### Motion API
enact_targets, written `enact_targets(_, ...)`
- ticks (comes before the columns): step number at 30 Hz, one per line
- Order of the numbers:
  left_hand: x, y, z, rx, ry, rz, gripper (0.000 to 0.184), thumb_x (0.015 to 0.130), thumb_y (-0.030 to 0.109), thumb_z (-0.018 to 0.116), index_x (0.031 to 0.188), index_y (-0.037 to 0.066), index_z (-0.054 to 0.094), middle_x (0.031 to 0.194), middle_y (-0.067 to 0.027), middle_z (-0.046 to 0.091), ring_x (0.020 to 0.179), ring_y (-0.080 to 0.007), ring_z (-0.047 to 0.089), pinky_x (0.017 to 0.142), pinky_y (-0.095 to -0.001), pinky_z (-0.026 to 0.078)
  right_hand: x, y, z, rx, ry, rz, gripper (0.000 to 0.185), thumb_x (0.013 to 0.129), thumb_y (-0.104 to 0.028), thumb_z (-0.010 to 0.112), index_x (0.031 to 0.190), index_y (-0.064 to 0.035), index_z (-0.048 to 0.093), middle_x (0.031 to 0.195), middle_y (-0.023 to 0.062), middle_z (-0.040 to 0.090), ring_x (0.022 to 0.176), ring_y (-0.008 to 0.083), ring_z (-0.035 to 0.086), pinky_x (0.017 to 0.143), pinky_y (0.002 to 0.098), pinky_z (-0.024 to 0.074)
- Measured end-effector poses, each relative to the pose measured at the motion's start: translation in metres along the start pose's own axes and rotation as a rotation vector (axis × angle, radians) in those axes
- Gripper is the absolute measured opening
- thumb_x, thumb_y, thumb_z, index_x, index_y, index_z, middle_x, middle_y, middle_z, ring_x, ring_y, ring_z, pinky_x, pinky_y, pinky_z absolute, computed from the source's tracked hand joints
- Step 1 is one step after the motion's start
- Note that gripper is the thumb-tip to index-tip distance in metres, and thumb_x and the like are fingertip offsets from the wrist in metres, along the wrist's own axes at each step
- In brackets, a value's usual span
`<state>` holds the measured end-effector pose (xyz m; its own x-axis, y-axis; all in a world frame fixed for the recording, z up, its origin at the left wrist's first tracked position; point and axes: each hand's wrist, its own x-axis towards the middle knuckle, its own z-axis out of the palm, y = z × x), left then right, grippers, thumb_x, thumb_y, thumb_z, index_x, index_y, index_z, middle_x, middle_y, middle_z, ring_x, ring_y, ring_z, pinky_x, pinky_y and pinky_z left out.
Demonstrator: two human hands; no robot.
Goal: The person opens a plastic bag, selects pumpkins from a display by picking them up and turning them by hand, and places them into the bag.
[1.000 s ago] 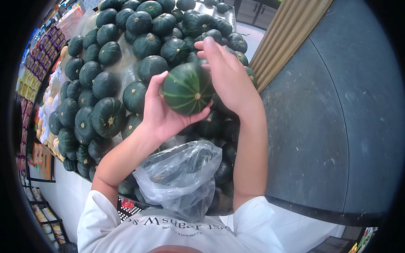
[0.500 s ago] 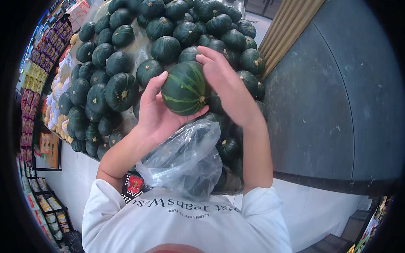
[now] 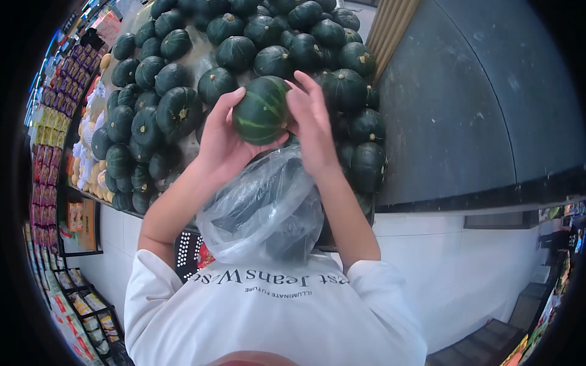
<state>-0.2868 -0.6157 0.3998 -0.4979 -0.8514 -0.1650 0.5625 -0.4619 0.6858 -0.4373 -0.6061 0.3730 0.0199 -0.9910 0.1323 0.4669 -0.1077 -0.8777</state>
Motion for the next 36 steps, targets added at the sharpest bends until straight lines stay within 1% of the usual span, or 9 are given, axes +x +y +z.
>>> enact_targets(2,0.009,-0.014,-0.005,0.009,0.068,0.04,0.047,0.092,0.04,0.05,0.122,0.004,0.053,0.116,-0.0097,0.06,0.103,-0.0231,0.061,0.09,-0.0432,0.049,-0.002,0.026,0.002,-0.109,0.008,-0.1,0.069,0.091,-0.038,0.059,0.142,-0.0038,0.027,0.135,0.0135,0.041,0.123,0.0213,0.043,0.103,0.0334,0.0355)
enact_targets(3,0.014,-0.022,-0.01,0.023,0.099,0.058,0.046,0.091,0.039,0.05,0.121,0.004,0.053,0.116,-0.0095,0.06,0.102,-0.023,0.061,0.089,-0.0426,0.049,-0.005,0.031,0.006,-0.079,0.042,-0.118,0.072,0.088,-0.032,0.062,0.143,-0.0032,0.026,0.134,0.0138,0.037,0.125,0.0224,0.04,0.105,0.033,0.0326)
enact_targets(5,0.022,-0.036,-0.02,0.027,0.145,0.082,0.046,0.089,0.036,0.054,0.124,0.006,0.05,0.119,-0.0089,0.058,0.105,-0.0222,0.059,0.086,-0.0403,0.048,-0.007,0.033,-0.001,-0.041,0.044,-0.094,0.071,0.088,-0.029,0.06,0.143,-0.0034,0.025,0.135,0.0139,0.037,0.126,0.0226,0.04,0.106,0.0335,0.0316)
enact_targets(9,0.034,-0.047,-0.032,0.089,0.139,0.229,0.052,0.086,0.028,0.057,0.132,0.012,0.038,0.124,-0.0088,0.05,0.114,-0.0221,0.052,0.092,-0.0376,0.045,0.001,0.053,-0.013,0.004,0.019,-0.156,0.07,0.086,-0.023,0.055,0.145,-0.0041,0.023,0.138,0.013,0.036,0.128,0.0229,0.038,0.109,0.0342,0.0281)
enact_targets(12,0.036,-0.04,-0.038,0.078,0.053,0.313,0.053,0.084,0.019,0.06,0.131,0.007,0.037,0.12,-0.0104,0.049,0.111,-0.0207,0.051,0.093,-0.0338,0.044,0.005,0.059,-0.014,0.015,-0.028,-0.225,0.072,0.083,-0.021,0.053,0.146,-0.0044,0.023,0.14,0.0118,0.035,0.129,0.0229,0.037,0.109,0.0341,0.0274)
enact_targets(20,0.038,-0.048,-0.053,0.174,0.116,0.429,0.061,0.076,0.012,0.068,0.13,0.006,0.039,0.125,-0.0107,0.046,0.116,-0.0217,0.048,0.098,-0.0341,0.04,0.015,0.08,-0.014,0.152,-0.088,-0.243,0.075,0.073,-0.019,0.049,0.143,-0.003,0.029,0.139,0.0123,0.038,0.128,0.023,0.04,0.108,0.0336,0.0303)
enact_targets(23,0.037,-0.048,-0.053,0.247,0.11,0.431,0.062,0.078,0.013,0.064,0.133,0.006,0.037,0.125,-0.0113,0.045,0.115,-0.0223,0.049,0.098,-0.0358,0.042,0.013,0.075,-0.016,0.137,-0.106,-0.251,0.076,0.07,-0.019,0.048,0.142,-0.0032,0.031,0.137,0.0124,0.04,0.128,0.0234,0.041,0.109,0.0337,0.0305)
enact_targets(27,0.038,-0.048,-0.056,0.223,0.103,0.407,0.07,0.071,0.009,0.073,0.131,0.007,0.038,0.124,-0.0113,0.045,0.115,-0.0227,0.049,0.096,-0.0354,0.043,0.009,0.078,-0.02,0.164,-0.094,-0.226,0.079,0.066,-0.019,0.049,0.141,-0.0033,0.032,0.136,0.0126,0.041,0.128,0.0239,0.041,0.109,0.0342,0.03)
enact_targets(36,0.039,-0.053,-0.064,0.388,0.079,0.467,0.078,0.069,0.009,0.074,0.136,0.008,0.035,0.128,-0.0133,0.041,0.118,-0.0255,0.046,0.099,-0.0375,0.043,0.007,0.09,-0.025,0.143,-0.078,-0.297,0.086,0.06,-0.022,0.049,0.142,-0.0026,0.031,0.139,0.0142,0.039,0.131,0.0259,0.038,0.112,0.0361,0.0265)
